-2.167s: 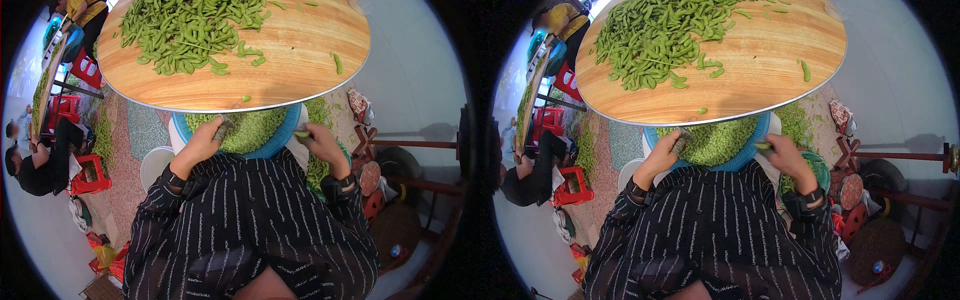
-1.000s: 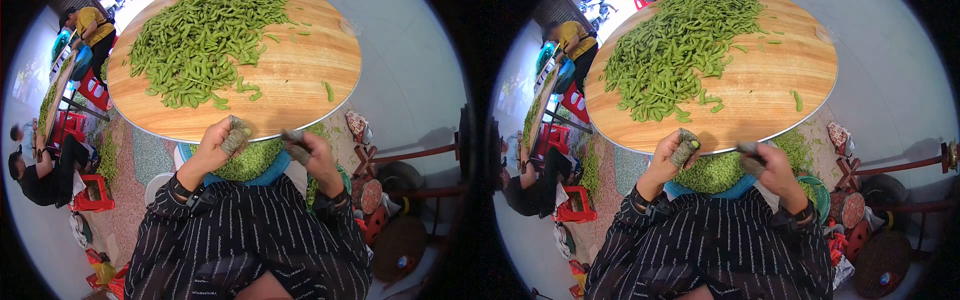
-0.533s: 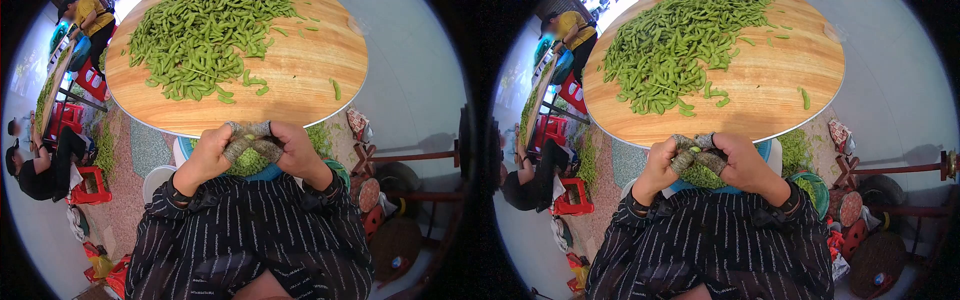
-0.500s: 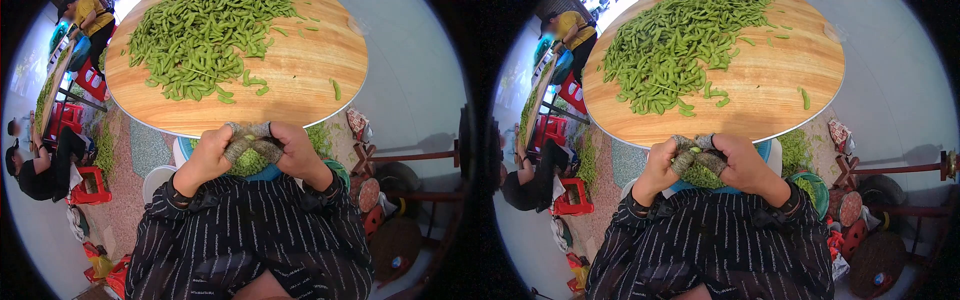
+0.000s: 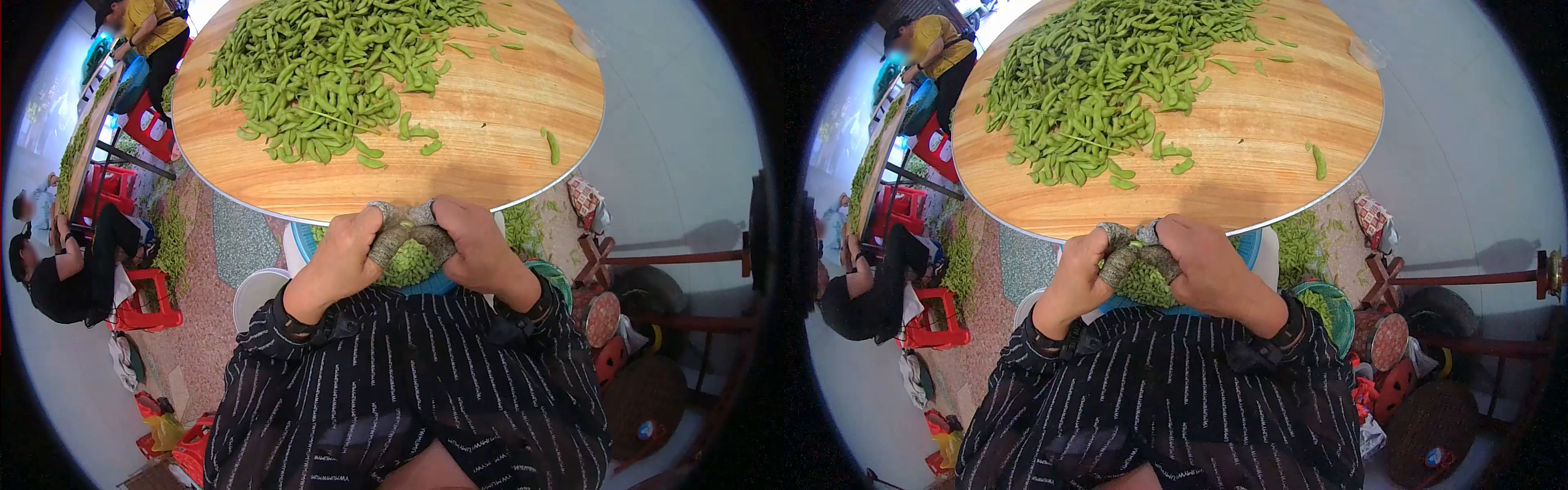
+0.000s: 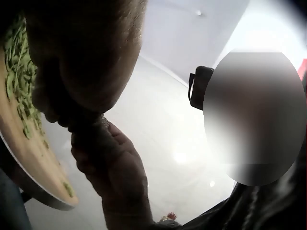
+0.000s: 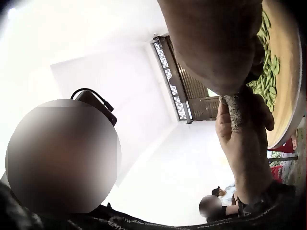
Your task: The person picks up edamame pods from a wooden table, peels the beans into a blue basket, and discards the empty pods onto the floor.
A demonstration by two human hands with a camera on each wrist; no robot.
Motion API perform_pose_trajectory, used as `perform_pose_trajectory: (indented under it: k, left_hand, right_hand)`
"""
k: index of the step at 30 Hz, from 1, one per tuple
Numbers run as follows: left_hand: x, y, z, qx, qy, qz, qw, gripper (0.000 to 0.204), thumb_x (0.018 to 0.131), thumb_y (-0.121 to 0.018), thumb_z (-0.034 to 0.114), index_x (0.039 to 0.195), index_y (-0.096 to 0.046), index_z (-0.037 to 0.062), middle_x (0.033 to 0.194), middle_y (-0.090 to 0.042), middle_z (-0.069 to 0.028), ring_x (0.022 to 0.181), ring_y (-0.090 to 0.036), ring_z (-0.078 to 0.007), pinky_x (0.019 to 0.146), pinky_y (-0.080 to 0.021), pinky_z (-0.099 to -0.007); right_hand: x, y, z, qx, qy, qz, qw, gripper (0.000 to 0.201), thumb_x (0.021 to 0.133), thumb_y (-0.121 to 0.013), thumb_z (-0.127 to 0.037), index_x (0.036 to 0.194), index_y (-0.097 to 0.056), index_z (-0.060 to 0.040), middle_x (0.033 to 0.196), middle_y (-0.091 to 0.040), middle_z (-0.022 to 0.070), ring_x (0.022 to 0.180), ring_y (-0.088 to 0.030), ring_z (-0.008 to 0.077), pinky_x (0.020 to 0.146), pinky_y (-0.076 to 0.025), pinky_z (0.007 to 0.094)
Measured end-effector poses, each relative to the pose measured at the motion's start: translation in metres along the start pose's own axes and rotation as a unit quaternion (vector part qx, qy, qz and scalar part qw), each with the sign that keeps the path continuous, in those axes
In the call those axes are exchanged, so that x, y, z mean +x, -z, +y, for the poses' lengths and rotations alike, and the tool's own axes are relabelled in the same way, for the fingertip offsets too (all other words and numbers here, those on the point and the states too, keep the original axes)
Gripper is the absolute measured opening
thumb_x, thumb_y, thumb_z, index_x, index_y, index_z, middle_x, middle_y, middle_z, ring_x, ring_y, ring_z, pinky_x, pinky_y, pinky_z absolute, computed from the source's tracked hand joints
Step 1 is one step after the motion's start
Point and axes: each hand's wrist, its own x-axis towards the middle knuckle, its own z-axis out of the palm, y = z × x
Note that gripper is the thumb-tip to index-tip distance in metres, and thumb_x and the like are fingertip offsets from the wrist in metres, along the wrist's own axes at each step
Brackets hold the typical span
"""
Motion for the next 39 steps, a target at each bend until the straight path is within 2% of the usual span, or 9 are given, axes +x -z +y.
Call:
perform_pose_trajectory:
  k: [7,14,20,22,26,33,35,37,39]
  left_hand:
    - [0.001,-0.001,-0.009,-0.353,0.158,-0.076,0.919,0.010,0.078,-0.056,0.007,0.082,-0.049,0.0016,0.059,-0.051,-0.0017,0.051,-0.047,-0.0054,0.044,-0.035,-0.0207]
    - [0.006,-0.004,-0.002,-0.366,0.234,-0.015,0.900,0.005,0.081,-0.051,0.005,0.084,-0.051,0.0012,0.059,-0.052,-0.0007,0.048,-0.045,-0.0047,0.042,-0.033,-0.0172]
    - [0.001,-0.009,-0.011,-0.418,0.195,-0.026,0.887,0.005,0.080,-0.053,0.005,0.082,-0.051,0.0011,0.059,-0.052,-0.0017,0.047,-0.046,-0.0054,0.041,-0.033,-0.0169]
    - [0.000,-0.007,-0.012,-0.448,0.206,-0.057,0.868,0.005,0.079,-0.052,0.004,0.083,-0.050,0.0012,0.059,-0.053,-0.0022,0.047,-0.046,-0.0058,0.042,-0.034,-0.0170]
    - [-0.005,-0.006,-0.008,-0.454,0.212,-0.053,0.864,0.005,0.079,-0.051,0.003,0.084,-0.051,0.0013,0.061,-0.054,-0.0034,0.049,-0.048,-0.0065,0.043,-0.036,-0.0180]
    - [-0.021,-0.006,-0.015,-0.332,0.165,-0.108,0.922,0.016,0.077,-0.056,0.003,0.092,-0.051,0.0040,0.063,-0.048,0.0019,0.060,-0.045,-0.0043,0.053,-0.036,-0.0185]
    - [-0.017,0.000,-0.007,-0.169,0.150,-0.195,0.955,0.015,0.075,-0.058,0.005,0.088,-0.052,0.0039,0.059,-0.045,0.0010,0.055,-0.044,-0.0069,0.050,-0.036,-0.0219]
    - [-0.011,0.006,-0.009,-0.098,0.139,-0.220,0.961,0.019,0.073,-0.061,0.009,0.090,-0.054,0.0045,0.054,-0.042,-0.0039,0.049,-0.042,-0.0159,0.048,-0.036,-0.0261]
    - [0.007,0.016,-0.007,-0.011,0.071,-0.207,0.976,0.019,0.073,-0.062,0.013,0.089,-0.056,0.0045,0.057,-0.047,-0.0111,0.050,-0.046,-0.0264,0.050,-0.038,-0.0302]
  right_hand:
    - [0.001,-0.010,0.007,0.342,-0.135,-0.009,0.930,0.013,0.066,-0.054,-0.001,0.078,-0.051,0.0004,0.068,-0.052,0.0173,0.062,-0.049,0.0344,0.056,-0.039,0.0342]
    - [0.002,-0.014,0.003,-0.001,0.002,0.075,0.997,0.015,0.063,-0.050,0.002,0.079,-0.050,-0.0003,0.068,-0.051,0.0178,0.062,-0.048,0.0362,0.055,-0.038,0.0343]
    - [-0.002,-0.019,0.017,0.247,-0.019,0.041,0.968,0.011,0.071,-0.053,-0.002,0.081,-0.051,0.0002,0.064,-0.052,0.0098,0.058,-0.050,0.0174,0.052,-0.039,0.0298]
    - [-0.002,-0.014,0.010,0.420,-0.147,-0.014,0.896,0.008,0.077,-0.053,-0.007,0.083,-0.053,-0.0008,0.064,-0.052,0.0012,0.058,-0.046,0.0066,0.051,-0.038,0.0231]
    - [-0.008,-0.017,0.016,0.476,-0.186,-0.034,0.859,0.009,0.080,-0.052,-0.009,0.083,-0.054,-0.0019,0.067,-0.052,-0.0033,0.057,-0.044,0.0042,0.052,-0.036,0.0187]
    - [-0.065,0.018,0.043,0.120,-0.161,0.017,0.979,0.016,0.080,-0.056,-0.016,0.082,-0.056,-0.0009,0.063,-0.051,-0.0005,0.057,-0.045,0.0049,0.051,-0.037,0.0215]
    - [-0.107,0.031,0.074,-0.017,-0.258,-0.044,0.965,0.014,0.074,-0.057,-0.011,0.082,-0.055,0.0005,0.071,-0.055,0.0174,0.059,-0.052,0.0311,0.056,-0.042,0.0343]
    - [-0.154,0.028,0.097,-0.183,-0.287,0.041,0.939,0.019,0.070,-0.059,-0.009,0.085,-0.056,0.0021,0.074,-0.055,0.0219,0.072,-0.056,0.0340,0.062,-0.043,0.0370]
    - [-0.214,0.024,0.143,-0.231,-0.443,-0.023,0.866,0.027,0.065,-0.059,-0.008,0.089,-0.055,0.0030,0.084,-0.054,0.0267,0.085,-0.050,0.0426,0.069,-0.042,0.0421]
